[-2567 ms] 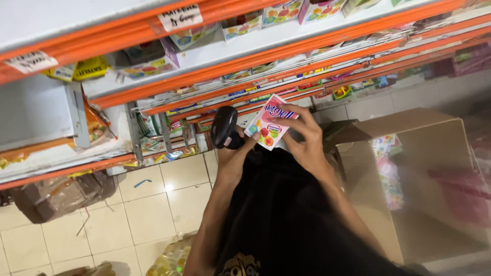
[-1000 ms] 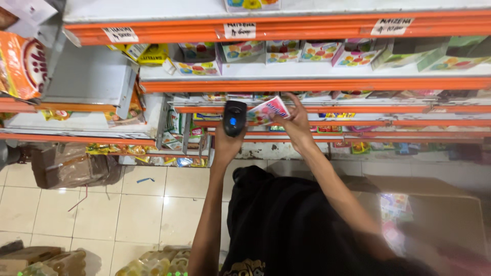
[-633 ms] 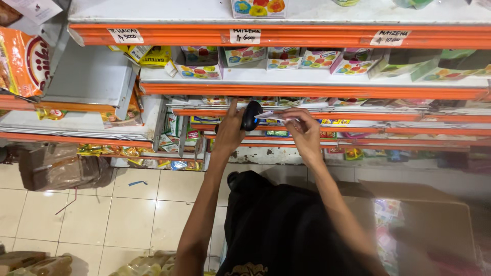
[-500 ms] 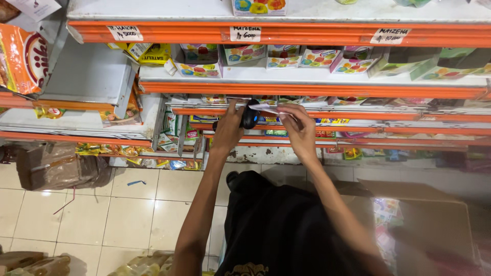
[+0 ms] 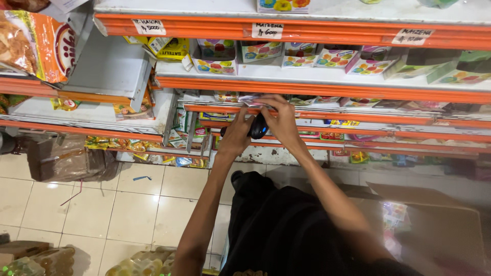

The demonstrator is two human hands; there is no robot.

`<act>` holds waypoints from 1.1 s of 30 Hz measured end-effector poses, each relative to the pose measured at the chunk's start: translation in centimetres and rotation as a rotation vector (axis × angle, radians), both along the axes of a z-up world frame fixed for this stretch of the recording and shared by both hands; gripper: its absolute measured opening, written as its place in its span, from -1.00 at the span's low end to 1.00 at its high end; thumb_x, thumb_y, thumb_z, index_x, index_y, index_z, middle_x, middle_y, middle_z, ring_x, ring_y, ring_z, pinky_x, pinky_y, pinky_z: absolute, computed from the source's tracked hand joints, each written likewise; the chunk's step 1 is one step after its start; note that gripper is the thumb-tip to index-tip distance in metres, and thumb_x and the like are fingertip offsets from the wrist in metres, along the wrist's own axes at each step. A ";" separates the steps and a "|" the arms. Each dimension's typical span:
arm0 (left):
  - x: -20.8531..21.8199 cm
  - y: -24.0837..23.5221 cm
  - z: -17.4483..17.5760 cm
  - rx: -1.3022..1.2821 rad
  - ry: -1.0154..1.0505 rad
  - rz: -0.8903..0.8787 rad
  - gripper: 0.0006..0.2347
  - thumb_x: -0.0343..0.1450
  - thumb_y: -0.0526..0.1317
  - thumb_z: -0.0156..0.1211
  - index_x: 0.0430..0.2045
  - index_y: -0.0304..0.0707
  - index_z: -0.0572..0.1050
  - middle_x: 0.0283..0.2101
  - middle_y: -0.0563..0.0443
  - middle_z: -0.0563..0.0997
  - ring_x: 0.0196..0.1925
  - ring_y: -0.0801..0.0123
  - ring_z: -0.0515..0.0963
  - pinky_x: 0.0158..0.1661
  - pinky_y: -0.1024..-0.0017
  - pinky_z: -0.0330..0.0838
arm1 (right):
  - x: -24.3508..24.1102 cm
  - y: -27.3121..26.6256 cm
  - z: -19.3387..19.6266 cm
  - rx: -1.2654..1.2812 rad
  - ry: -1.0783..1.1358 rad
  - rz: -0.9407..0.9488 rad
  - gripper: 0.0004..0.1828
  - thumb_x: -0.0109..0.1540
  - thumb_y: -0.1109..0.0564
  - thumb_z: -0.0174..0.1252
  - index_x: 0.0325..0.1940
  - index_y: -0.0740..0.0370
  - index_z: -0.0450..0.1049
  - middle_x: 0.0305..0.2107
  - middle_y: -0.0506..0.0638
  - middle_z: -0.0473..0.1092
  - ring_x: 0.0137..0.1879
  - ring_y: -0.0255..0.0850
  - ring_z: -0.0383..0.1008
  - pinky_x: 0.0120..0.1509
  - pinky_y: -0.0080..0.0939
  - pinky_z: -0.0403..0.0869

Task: The person scans the barcodes on small food packets with a handheld scanner and places them onto grocery shelves or into a cardboard box.

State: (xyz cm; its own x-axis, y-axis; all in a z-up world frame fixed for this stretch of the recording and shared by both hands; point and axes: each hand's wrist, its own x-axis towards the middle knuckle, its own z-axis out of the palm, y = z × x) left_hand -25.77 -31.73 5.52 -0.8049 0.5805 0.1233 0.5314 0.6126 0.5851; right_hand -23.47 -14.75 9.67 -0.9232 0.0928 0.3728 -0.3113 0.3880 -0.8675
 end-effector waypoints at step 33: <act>-4.6 -3.8 0.7 0.075 -0.024 -0.309 -0.45 0.08 -0.61 0.22 0.03 -0.55 0.43 0.45 -0.33 0.08 0.36 -0.23 0.32 0.17 0.06 0.38 | -3.1 -3.4 -3.2 0.349 0.143 -0.494 -0.74 0.19 0.40 0.21 -0.03 0.37 0.56 -0.09 0.31 0.44 0.07 0.31 0.39 0.21 0.16 0.35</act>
State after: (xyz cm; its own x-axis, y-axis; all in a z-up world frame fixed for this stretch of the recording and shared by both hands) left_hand -30.42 -35.48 6.19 -0.5951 0.7880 0.1577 0.6711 0.3794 0.6369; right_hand -26.59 -18.17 6.47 -0.7410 0.3466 0.5752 -0.1263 0.7693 -0.6263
